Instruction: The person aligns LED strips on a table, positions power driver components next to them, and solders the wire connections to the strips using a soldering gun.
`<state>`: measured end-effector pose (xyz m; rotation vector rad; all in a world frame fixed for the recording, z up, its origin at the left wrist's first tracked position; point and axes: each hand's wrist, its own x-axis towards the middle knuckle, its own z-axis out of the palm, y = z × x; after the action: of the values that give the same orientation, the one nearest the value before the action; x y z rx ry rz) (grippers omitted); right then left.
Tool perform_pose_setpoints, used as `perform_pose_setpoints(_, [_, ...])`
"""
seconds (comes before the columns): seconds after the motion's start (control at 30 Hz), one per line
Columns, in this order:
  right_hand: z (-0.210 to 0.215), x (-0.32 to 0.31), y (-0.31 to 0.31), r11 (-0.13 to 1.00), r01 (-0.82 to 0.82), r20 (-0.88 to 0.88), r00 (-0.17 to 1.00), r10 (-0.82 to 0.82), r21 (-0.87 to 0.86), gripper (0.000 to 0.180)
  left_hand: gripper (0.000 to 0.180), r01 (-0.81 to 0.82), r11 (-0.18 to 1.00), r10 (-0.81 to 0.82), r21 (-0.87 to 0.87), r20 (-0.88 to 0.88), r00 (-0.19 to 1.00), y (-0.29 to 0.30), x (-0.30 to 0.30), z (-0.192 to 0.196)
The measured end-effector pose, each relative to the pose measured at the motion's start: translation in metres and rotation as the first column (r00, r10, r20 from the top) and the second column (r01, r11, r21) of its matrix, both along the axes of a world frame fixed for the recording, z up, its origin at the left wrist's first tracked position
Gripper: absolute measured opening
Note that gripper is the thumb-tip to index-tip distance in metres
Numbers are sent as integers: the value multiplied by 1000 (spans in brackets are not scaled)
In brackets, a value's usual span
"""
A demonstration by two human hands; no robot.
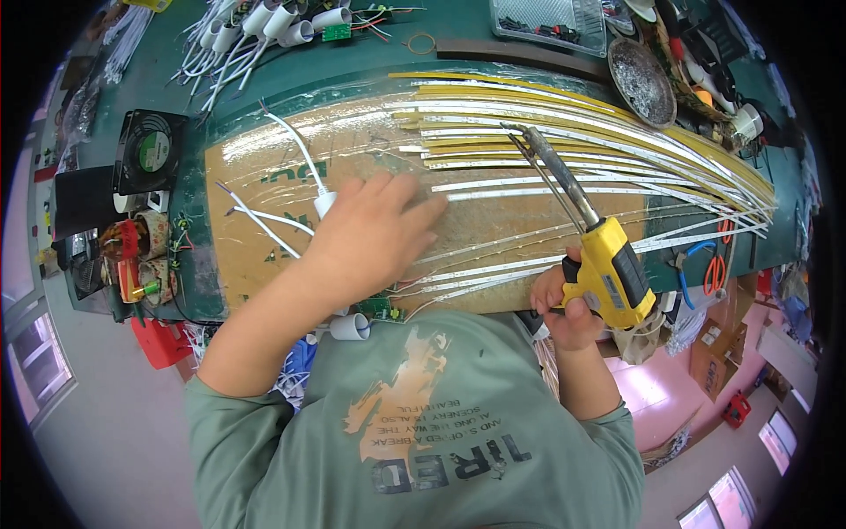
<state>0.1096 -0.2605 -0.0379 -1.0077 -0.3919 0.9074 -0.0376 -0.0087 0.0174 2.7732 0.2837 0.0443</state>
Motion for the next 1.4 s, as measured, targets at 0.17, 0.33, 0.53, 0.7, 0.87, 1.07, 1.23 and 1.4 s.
perform_pose_setpoints(0.17, [-1,0,-1,1000,16,18,1000,-16,-6,74,30,-27,994,18,-105,-81,997,17,-6,5])
perform_pose_setpoints(0.33, [1,1,0,1000,6,-5,1000,-6,3,73,30,-296,949,255,104,295,921,89,6,-22])
perform_pose_setpoints(0.53, [-1,2,3,1000,15,7,1000,-15,4,71,34,-374,873,226,313,420,879,157,55,-35])
perform_pose_setpoints(0.7, [-1,-1,4,999,32,-5,999,-32,17,70,32,-296,806,132,512,332,934,164,74,-36])
perform_pose_setpoints(0.87, [0,0,3,1000,27,3,1000,-27,12,71,29,-290,893,187,345,303,934,150,58,-34])
perform_pose_setpoints(1.07, [4,0,4,1000,4,16,1000,-4,-17,73,29,-36,983,14,180,122,992,68,1,-8])
perform_pose_setpoints(1.23, [6,1,5,999,-21,23,999,22,-27,73,22,47,967,-100,251,202,974,34,-6,-14])
perform_pose_setpoints(1.4, [3,1,2,999,-40,20,999,40,-33,74,16,71,943,-139,325,191,972,33,3,-13])
